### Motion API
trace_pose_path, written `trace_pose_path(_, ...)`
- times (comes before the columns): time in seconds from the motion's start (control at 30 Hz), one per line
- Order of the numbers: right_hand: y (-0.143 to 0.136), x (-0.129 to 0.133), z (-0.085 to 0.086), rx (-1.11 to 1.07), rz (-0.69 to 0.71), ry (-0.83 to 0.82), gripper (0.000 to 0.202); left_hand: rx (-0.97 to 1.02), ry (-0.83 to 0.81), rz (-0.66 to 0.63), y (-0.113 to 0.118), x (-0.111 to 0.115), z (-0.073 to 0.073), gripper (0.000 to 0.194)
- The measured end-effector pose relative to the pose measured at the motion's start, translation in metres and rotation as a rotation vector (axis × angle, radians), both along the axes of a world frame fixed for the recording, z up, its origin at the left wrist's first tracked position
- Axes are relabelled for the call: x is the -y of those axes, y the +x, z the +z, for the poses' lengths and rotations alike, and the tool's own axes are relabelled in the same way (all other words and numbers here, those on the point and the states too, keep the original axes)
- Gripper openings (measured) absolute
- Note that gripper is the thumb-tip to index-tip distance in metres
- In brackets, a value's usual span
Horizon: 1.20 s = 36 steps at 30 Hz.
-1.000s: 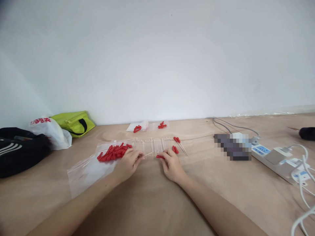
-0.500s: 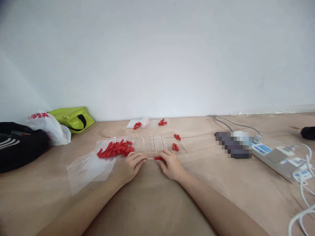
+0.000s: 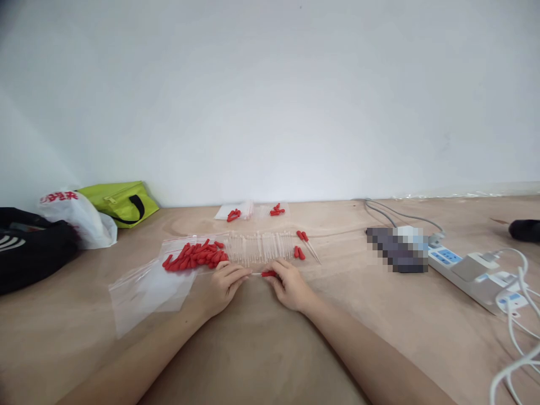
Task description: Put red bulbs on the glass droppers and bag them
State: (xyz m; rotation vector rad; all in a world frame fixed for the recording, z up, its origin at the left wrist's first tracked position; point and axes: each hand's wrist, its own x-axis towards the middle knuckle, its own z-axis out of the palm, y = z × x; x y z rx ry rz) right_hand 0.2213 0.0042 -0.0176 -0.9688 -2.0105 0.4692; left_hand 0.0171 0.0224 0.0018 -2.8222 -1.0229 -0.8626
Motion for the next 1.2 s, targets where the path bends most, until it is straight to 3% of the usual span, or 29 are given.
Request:
trace_pose_path(0.5,0.0,-0.005,-0.004,-0.087,0.08,0.008,0.017,0.101,-0.007,-0.152,-0.001,-0.006,-0.012,0.024)
trace_pose_path(1.2,-0.005,-0.005,-0.008,0.183,0.013,0.173,0.013,0.052,0.069,-0.111,0.006,0.001,-0.012,0.027)
